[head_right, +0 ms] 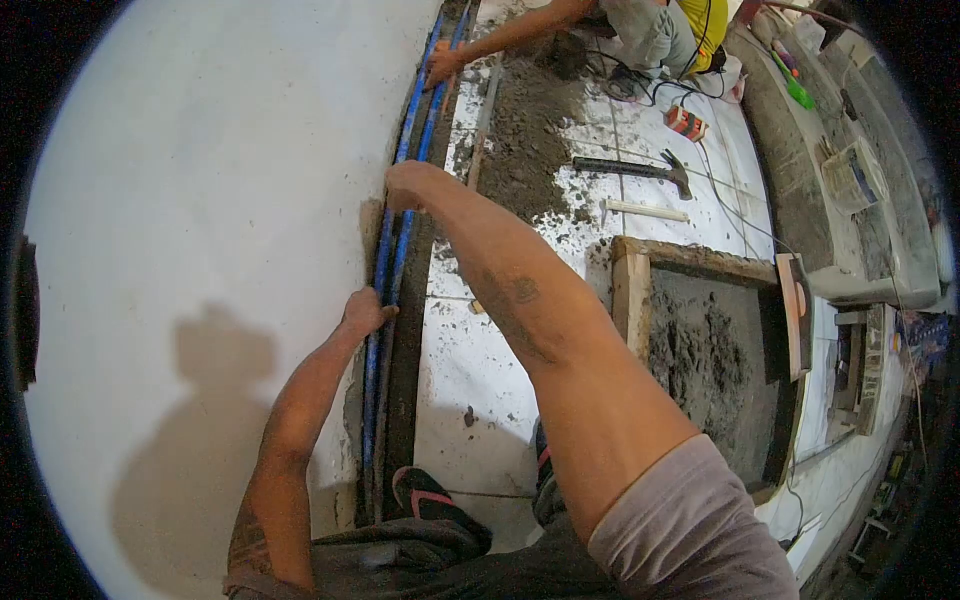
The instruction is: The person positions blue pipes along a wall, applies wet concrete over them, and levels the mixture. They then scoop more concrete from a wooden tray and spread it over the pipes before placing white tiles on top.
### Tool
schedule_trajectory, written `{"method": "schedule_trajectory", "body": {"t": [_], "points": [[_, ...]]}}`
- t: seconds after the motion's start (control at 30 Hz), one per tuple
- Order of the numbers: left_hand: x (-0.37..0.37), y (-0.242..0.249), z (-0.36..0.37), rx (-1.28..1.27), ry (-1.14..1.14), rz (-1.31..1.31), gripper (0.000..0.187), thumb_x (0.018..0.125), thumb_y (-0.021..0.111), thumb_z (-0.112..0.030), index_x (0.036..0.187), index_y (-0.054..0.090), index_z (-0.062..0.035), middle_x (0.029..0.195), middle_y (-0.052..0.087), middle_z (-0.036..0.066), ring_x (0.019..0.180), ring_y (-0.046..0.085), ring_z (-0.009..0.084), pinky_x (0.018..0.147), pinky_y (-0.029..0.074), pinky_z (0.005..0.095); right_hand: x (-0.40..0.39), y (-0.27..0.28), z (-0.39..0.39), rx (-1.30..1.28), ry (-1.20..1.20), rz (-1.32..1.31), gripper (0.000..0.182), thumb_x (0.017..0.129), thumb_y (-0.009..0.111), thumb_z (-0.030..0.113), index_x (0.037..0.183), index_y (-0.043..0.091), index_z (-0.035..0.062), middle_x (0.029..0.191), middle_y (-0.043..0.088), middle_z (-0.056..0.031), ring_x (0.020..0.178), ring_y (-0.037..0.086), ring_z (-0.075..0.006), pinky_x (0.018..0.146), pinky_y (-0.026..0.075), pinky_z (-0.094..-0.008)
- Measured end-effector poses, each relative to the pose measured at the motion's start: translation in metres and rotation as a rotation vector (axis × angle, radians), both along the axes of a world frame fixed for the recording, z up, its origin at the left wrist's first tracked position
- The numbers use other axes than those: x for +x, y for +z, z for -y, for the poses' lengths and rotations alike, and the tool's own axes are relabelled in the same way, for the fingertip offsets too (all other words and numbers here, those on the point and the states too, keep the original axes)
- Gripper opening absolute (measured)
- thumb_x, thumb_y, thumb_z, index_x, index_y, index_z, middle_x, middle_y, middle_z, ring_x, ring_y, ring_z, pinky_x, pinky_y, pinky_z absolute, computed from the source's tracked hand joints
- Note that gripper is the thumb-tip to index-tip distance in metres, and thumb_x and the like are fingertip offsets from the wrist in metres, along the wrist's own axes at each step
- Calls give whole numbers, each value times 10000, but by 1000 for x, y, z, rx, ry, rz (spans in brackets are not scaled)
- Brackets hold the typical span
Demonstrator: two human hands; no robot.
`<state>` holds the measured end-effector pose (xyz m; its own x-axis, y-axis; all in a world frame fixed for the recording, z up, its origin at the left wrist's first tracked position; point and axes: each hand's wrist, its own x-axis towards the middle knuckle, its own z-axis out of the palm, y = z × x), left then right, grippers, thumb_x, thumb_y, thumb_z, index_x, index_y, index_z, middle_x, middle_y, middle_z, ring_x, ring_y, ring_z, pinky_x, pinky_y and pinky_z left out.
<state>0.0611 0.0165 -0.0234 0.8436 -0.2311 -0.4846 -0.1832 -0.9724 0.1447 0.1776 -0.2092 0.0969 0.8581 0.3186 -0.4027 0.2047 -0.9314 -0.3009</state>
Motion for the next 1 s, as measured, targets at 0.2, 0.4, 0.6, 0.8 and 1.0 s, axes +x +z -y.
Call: {"method": "schedule_trajectory", "body": {"t": [0.2, 0.4, 0.6, 0.8, 1.0], "points": [[0, -11, -4, -21, -20, 65, 604, 730, 804, -431, 994, 608, 76, 981, 661, 272, 977, 648, 408, 851, 525, 454, 28, 21, -1, 28, -100, -526, 142, 700, 613, 77, 703, 711, -25, 721, 690, -187, 670, 704, -273, 586, 545, -429], [-1, -1, 0, -18, 4, 25, 620, 735, 806, -420, 1027, 594, 84, 1014, 661, 269, 993, 651, 399, 871, 528, 440, 4, -14, 2, 35, 0, -5, 160, 715, 610, 96, 732, 699, -35, 725, 681, -201, 678, 705, -280, 572, 550, -422], [0, -11, -4, -16, -26, 45, 649, 738, 810, -418, 1049, 568, 97, 1003, 661, 272, 973, 659, 396, 858, 536, 439, -19, -57, 2, 550, -449, -133, 337, 826, 604, 233, 863, 680, -93, 816, 682, -212, 701, 704, -319, 606, 574, -430], [-2, -9, -3, -56, 53, 33, 662, 730, 826, -377, 1081, 543, 107, 1003, 659, 276, 964, 660, 397, 858, 540, 426, -6, -122, -19, 835, -784, -155, 606, 886, 600, 410, 922, 613, -195, 872, 656, -277, 790, 700, -320, 628, 573, -456], [-4, 3, 5, -50, 148, -8, 640, 713, 845, -321, 1099, 540, 88, 1019, 658, 269, 982, 658, 383, 857, 544, 427, 12, -149, -30, 735, -855, -32, 652, 878, 603, 484, 917, 644, -166, 908, 666, -295, 884, 683, -365, 779, 536, -459]]}}
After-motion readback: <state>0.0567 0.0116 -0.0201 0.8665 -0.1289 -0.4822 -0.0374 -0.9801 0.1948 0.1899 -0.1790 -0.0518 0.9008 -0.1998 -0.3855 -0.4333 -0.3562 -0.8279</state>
